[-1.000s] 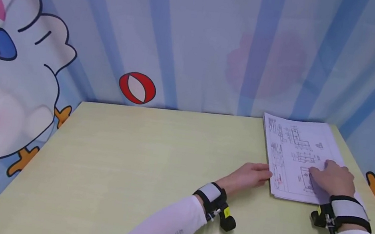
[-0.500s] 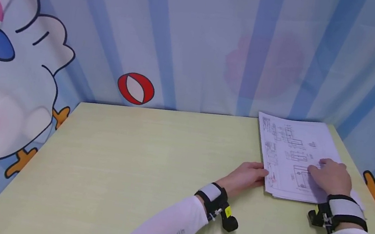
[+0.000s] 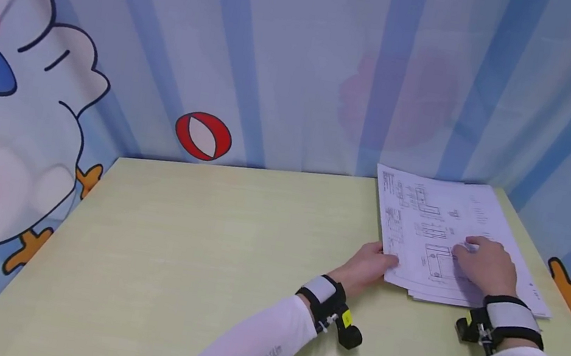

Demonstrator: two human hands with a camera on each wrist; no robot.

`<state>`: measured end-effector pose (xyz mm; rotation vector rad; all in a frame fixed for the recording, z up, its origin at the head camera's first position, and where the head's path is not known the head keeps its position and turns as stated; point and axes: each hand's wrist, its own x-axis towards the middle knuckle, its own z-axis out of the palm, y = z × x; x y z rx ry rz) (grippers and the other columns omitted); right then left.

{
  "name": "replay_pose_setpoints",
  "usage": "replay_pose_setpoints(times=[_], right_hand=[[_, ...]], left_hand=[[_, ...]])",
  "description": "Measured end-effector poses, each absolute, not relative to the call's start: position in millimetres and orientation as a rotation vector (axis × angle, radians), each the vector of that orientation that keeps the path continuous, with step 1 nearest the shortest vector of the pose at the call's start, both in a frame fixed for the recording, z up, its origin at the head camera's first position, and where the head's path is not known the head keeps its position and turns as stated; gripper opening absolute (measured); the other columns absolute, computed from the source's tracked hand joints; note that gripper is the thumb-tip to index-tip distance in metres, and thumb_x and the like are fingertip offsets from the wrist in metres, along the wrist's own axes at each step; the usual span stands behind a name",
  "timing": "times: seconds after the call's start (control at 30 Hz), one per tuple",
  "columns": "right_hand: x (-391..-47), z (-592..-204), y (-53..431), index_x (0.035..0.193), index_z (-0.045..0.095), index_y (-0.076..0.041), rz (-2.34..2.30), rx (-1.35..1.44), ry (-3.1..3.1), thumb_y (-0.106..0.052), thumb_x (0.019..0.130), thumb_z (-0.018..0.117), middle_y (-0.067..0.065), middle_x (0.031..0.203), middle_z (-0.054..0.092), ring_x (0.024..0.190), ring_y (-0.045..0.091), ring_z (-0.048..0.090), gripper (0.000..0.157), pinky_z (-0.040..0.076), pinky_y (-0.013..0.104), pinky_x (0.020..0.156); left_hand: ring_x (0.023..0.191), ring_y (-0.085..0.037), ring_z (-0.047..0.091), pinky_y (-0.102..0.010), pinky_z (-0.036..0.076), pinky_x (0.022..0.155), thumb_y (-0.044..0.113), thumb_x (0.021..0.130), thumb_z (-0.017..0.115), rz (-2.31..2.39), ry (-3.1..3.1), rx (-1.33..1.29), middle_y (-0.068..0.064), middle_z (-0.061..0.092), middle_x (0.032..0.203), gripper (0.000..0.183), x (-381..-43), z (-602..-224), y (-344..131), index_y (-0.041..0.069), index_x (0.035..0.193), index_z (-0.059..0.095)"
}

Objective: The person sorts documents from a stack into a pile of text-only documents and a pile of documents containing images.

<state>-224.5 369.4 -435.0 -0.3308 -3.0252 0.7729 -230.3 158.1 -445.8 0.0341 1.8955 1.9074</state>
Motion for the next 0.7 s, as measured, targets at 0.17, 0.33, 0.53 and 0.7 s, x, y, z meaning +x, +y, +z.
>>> replay_pose_setpoints(times=[0.17, 0.33, 0.53, 0.7], right_hand=[[-223.4, -433.8, 361.1, 0.129, 0.042, 0.016, 0.808, -0.286, -3.038, -0.044, 0.093, 0.042, 0.044, 0.126, 0.042, 0.109, 0.059, 0.041, 0.071, 0.038, 0.064, 0.081], [-225.5, -430.1, 348.5, 0.132, 0.038, 0.016, 0.877, -0.199, -3.068, -0.049, 0.094, 0.036, 0.044, 0.13, 0.037, 0.114, 0.06, 0.036, 0.075, 0.036, 0.066, 0.085], [-228.8, -423.3, 331.9, 0.141, 0.025, 0.012, 1.045, -0.142, -3.06, -0.052, 0.094, 0.035, 0.046, 0.137, 0.026, 0.123, 0.061, 0.026, 0.08, 0.029, 0.069, 0.095], [-233.6, -421.9, 319.9, 0.147, -0.003, 0.004, 1.217, -0.223, -2.933, -0.052, 0.093, 0.036, 0.041, 0.147, 0.006, 0.132, 0.059, 0.012, 0.087, 0.018, 0.069, 0.102]], left_hand=[[0.087, -0.013, 0.063, -0.031, 0.049, 0.076, -0.003, 0.085, 0.047, 1.941, 1.898, 0.076, -0.004, 0.069, 0.104, 0.038, -230.3, -450.1, 151.6, 0.012, 0.116, 0.062], [0.094, -0.016, 0.06, -0.037, 0.049, 0.086, -0.013, 0.082, 0.04, 2.022, 1.854, 0.063, -0.003, 0.066, 0.111, 0.052, -235.1, -454.4, 139.7, 0.016, 0.123, 0.055], [0.091, -0.013, 0.057, -0.032, 0.045, 0.082, -0.013, 0.084, 0.04, 2.028, 1.85, 0.065, 0.001, 0.063, 0.108, 0.05, -241.8, -449.6, 116.0, 0.017, 0.122, 0.052], [0.092, -0.013, 0.059, -0.031, 0.045, 0.082, -0.007, 0.087, 0.043, 2.008, 1.849, 0.097, 0.003, 0.064, 0.107, 0.045, -247.5, -443.0, 88.5, 0.021, 0.122, 0.051]])
